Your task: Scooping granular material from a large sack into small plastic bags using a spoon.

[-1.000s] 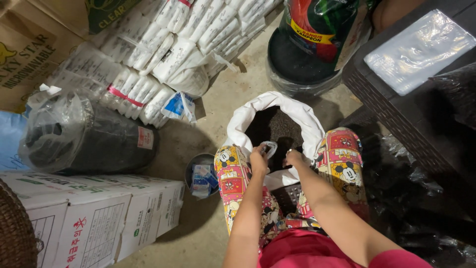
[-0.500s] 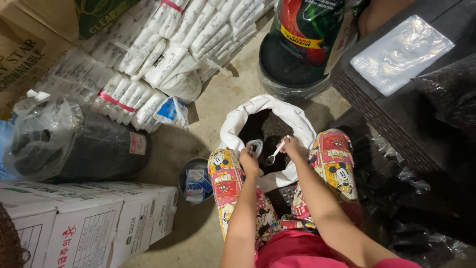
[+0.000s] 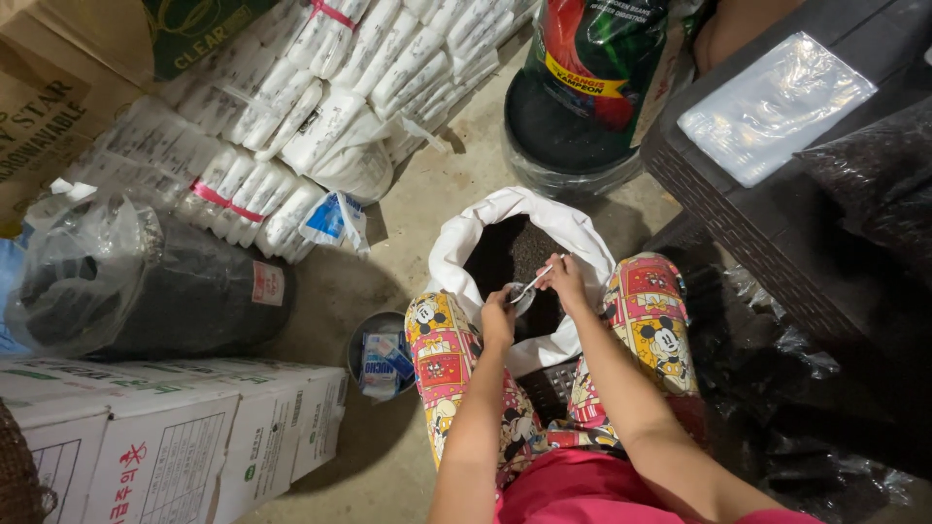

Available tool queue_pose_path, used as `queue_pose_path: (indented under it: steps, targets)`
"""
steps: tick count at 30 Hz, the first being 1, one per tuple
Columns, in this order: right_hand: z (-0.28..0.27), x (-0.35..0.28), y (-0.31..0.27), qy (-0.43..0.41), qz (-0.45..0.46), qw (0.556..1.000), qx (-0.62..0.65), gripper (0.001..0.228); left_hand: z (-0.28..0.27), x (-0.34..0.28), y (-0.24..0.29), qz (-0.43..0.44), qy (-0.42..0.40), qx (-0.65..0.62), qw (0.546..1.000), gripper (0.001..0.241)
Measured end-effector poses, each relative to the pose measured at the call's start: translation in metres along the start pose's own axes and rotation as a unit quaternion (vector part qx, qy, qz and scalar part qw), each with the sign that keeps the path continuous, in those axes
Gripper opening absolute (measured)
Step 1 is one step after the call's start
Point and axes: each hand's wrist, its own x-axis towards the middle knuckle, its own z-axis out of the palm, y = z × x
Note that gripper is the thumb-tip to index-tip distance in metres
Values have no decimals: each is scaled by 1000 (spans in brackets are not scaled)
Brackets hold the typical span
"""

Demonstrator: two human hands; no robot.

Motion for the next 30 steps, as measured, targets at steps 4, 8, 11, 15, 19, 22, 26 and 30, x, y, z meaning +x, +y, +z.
queue_pose_path:
  steps: [4, 8, 11, 15, 19, 22, 26, 30]
  targets:
    - [2, -1, -1, 1, 5, 1000, 30, 34, -3, -2, 4, 6, 9, 1, 1000, 40]
    - [3, 2, -7, 35, -43, 998, 44, 32, -6, 0, 7, 23, 13, 47, 999, 39]
    - [1, 3, -5, 85, -110, 990, -20, 32, -3, 5, -6, 27, 20, 69, 997, 36]
    - [8, -4, -1, 106, -141, 978, -114, 23, -4, 3, -5, 17, 10, 91, 996, 39]
    - [17, -26, 1, 80, -81, 910, -398, 19, -2, 4, -8, -15, 4, 87, 996, 39]
    - [3, -6, 51, 76, 89, 915, -387, 35, -2, 4, -4, -32, -2, 99, 995, 37]
    - [-39, 36, 176, 154, 230, 889, -365, 37, -10, 0, 6, -64, -3, 84, 994, 33]
    - [-40, 35, 176, 107, 265, 832, -476, 63, -6, 3, 0, -78, 2, 60, 995, 34]
